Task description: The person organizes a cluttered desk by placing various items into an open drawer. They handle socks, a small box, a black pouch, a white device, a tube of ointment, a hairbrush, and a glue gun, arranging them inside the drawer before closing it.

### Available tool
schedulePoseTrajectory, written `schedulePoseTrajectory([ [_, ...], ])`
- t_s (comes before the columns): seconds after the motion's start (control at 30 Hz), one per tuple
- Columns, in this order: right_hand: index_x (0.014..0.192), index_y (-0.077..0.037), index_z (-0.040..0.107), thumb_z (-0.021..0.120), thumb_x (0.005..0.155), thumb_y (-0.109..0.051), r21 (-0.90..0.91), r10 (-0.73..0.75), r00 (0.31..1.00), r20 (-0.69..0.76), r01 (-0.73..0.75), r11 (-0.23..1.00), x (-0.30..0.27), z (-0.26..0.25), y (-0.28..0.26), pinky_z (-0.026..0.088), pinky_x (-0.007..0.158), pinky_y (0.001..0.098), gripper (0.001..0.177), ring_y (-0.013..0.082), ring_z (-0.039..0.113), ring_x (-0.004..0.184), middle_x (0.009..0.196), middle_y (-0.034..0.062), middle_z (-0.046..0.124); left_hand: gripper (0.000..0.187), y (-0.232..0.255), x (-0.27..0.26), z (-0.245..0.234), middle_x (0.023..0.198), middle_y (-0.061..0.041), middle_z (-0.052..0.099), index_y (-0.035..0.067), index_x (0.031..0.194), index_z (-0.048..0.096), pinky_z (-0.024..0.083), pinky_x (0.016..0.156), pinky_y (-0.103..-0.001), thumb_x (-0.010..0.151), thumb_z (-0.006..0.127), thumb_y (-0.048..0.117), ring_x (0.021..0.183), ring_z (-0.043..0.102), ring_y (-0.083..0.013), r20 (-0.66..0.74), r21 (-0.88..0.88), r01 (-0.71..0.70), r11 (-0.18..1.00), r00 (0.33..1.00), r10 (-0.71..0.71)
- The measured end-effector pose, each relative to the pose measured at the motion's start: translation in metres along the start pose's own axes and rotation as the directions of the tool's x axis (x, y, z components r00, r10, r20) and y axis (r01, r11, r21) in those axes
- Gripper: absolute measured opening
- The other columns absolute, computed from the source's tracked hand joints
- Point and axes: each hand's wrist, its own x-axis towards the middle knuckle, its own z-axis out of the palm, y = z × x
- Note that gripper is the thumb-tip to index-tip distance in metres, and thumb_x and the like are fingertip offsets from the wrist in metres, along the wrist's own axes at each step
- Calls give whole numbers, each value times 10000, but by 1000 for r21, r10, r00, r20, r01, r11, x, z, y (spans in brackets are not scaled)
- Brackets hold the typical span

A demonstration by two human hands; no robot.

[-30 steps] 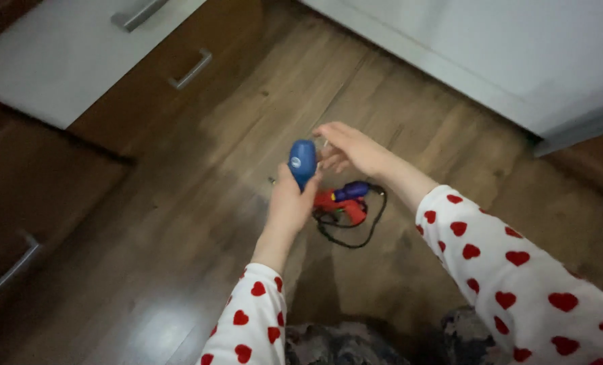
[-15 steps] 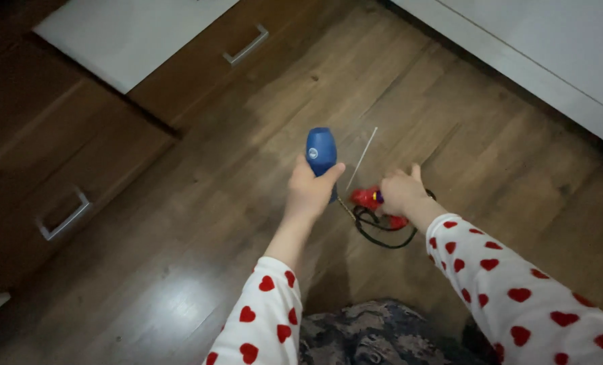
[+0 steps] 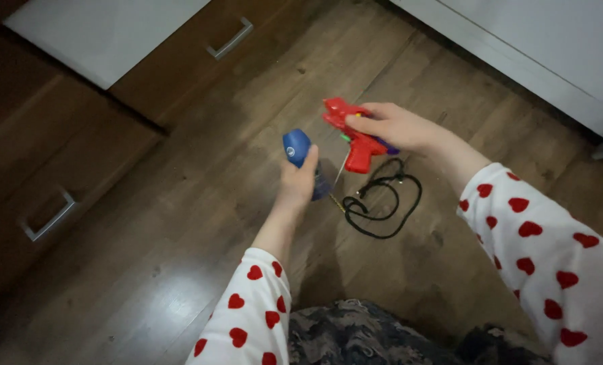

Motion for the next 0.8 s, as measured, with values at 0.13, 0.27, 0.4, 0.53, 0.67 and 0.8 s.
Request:
schedulePoseTrajectory([
  [0.13, 1127, 8, 588, 566, 1049, -434, 175, 31, 999, -15, -28, 984, 18, 33, -3, 511, 427, 278, 450, 221, 639, 504, 663, 146, 598, 969, 61, -69, -7, 1306, -199, 563, -50, 1450, 425, 541, 960, -438, 843, 568, 692, 1200, 612, -280, 116, -544, 42, 838, 993, 26],
  [0.27, 1379, -70, 566, 453, 1075, -504, -57, -40, 999, 15, 41, 998, 31, 46, 13, 477, 959, 466, 542, 356, 643, 1075, 1066, 248, 644, 843, 68, -82, -13, 1146, -162, 565, -33, 1356, 480, 562, 826, -481, 792, 736, 539, 1020, 606, -245, 169, -705, 53, 707, 981, 95],
  [0.4, 1426, -200, 549, 413, 1072, -535, -53, -68, 996, 56, 71, 996, 14, 61, 2, 409, 1115, 474, 507, 365, 574, 1286, 1291, 207, 636, 680, 25, -29, -1, 981, -199, 671, -74, 1203, 607, 605, 740, -594, 714, 924, 276, 849, 699, -310, 301, -691, 176, 702, 952, 58],
  [0.53, 1438, -143, 560, 365, 1034, -594, 53, -32, 998, -45, 35, 998, 23, 64, 11, 341, 1182, 540, 636, 447, 478, 1376, 1451, 253, 554, 632, 23, -24, 1, 935, -221, 664, -81, 1132, 628, 612, 737, -618, 656, 940, 196, 798, 704, -342, 268, -697, 169, 696, 963, 34],
  [0.67, 1532, -205, 449, 383, 994, -747, 67, 96, 965, -246, -82, 994, 53, 57, 108, 516, 966, 470, 766, 307, 575, 1216, 1383, 167, 551, 679, 11, -14, 4, 960, -209, 675, -48, 1143, 620, 623, 709, -607, 604, 966, 178, 821, 709, -356, 155, -673, 86, 735, 988, 26],
  [0.8, 1611, -359, 231, 477, 776, -926, -712, 268, 959, -93, -252, 655, 1, 79, 119, 178, 1245, 609, 1038, 381, 147, 1567, 1703, 172, 81, 694, 11, -6, -9, 990, -163, 659, -18, 1149, 607, 657, 726, -560, 590, 976, 169, 851, 705, -328, 29, -682, 52, 729, 999, -45],
])
